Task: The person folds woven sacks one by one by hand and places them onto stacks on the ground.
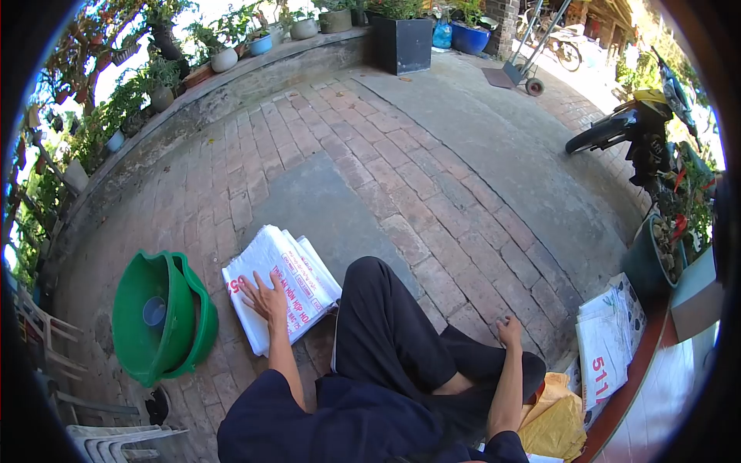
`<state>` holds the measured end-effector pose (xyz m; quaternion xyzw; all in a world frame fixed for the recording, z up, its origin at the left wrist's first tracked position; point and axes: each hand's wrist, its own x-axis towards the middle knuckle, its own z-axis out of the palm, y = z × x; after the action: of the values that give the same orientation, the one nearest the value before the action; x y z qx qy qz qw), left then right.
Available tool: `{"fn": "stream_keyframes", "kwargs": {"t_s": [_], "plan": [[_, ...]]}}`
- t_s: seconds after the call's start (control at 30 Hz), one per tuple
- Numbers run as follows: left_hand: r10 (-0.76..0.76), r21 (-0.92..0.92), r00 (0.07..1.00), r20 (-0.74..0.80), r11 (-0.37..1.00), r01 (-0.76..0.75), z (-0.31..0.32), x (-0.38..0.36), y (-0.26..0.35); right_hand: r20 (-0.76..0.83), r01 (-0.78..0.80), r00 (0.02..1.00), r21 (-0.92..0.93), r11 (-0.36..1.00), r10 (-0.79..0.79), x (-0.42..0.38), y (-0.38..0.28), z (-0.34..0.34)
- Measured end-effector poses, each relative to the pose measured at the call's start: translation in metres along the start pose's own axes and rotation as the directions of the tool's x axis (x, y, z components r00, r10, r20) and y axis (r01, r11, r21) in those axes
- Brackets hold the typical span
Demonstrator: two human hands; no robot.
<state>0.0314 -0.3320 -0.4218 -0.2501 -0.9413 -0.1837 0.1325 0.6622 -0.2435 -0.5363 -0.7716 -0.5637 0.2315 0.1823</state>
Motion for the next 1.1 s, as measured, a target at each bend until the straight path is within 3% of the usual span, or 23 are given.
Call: {"fn": "stream_keyframes", "kwargs": {"t_s": [0.07,0.1,0.2,0.33,0.4,0.47,0.53,0.57,0.63,0.7,0.73,0.8,0.87,0.9,0.97,1.0,1.1], "plan": [[-0.061,0.013,0.993,0.098,0.998,0.06,0.038,-0.008,0.008,-0.04,0.004,0.999,0.016,1.0,-0.003,-0.001,-0.003,-0.001],[-0.014,0.072,1.0,0.004,0.997,0.013,0.071,-0.016,0.001,-0.08,0.008,0.997,0.037,0.999,-0.005,-0.004,-0.005,0.0],[0.002,0.067,1.0,-0.027,0.998,0.0,0.076,-0.015,0.004,-0.222,0.218,0.956,0.098,0.971,-0.193,-0.032,-0.021,-0.012],[-0.132,-0.125,0.988,-0.076,0.985,0.122,0.075,0.0,0.01,-0.309,0.238,0.902,-0.226,0.944,-0.301,-0.142,-0.088,-0.065],[0.067,-0.393,0.985,-0.158,0.911,-0.125,0.059,0.003,0.026,-0.388,0.154,0.891,-0.226,0.962,-0.234,-0.193,-0.1,-0.081],[0.32,-0.577,0.916,-0.24,0.712,-0.4,-0.009,-0.035,0.091,-0.482,-0.068,0.875,-0.216,0.974,-0.046,-0.237,-0.093,-0.097],[0.54,-0.635,0.815,-0.207,0.56,-0.532,-0.051,-0.077,0.147,-0.609,-0.339,0.768,-0.125,0.932,0.197,-0.276,-0.065,-0.107],[0.612,-0.786,0.778,-0.142,0.408,-0.465,-0.048,-0.102,0.172,-0.641,-0.507,0.707,-0.167,0.845,0.298,-0.295,-0.037,-0.104],[0.85,-0.897,0.521,0.081,0.29,-0.335,-0.07,-0.155,0.216,-0.659,-0.721,0.606,-0.218,0.657,0.447,-0.341,-0.011,-0.109],[0.99,-0.93,0.121,0.076,0.115,-0.35,-0.07,-0.209,0.242,-0.598,-0.841,0.517,-0.219,0.495,0.613,-0.373,-0.011,-0.121],[0.995,-0.939,-0.093,0.03,-0.004,-0.345,-0.075,-0.235,0.248,-0.525,-0.884,0.452,-0.156,0.441,0.721,-0.384,-0.016,-0.124],[0.919,-0.983,-0.395,-0.02,-0.091,-0.16,-0.071,-0.289,0.252,-0.403,-0.951,0.279,0.007,0.308,0.872,-0.405,-0.007,-0.118],[0.862,-0.937,-0.47,-0.19,-0.302,-0.176,-0.078,-0.333,0.242,-0.373,-0.947,0.235,0.121,0.298,0.897,-0.419,0.005,-0.104],[0.85,-0.879,-0.483,-0.209,-0.379,-0.289,-0.085,-0.346,0.235,-0.337,-0.928,0.223,0.215,0.305,0.915,-0.426,0.006,-0.098],[0.851,-0.754,-0.376,-0.367,-0.508,-0.416,-0.073,-0.363,0.218,-0.394,-0.937,0.238,0.145,0.316,0.887,-0.437,0.013,-0.096],[0.857,-0.759,-0.346,-0.381,-0.504,-0.412,-0.069,-0.363,0.215,-0.418,-0.949,0.23,0.105,0.298,0.879,-0.445,0.018,-0.099],[0.926,-0.85,-0.227,-0.301,-0.368,-0.377,-0.048,-0.359,0.217,-0.687,-0.992,0.014,0.081,0.095,0.727,-0.475,0.033,-0.12]]}}
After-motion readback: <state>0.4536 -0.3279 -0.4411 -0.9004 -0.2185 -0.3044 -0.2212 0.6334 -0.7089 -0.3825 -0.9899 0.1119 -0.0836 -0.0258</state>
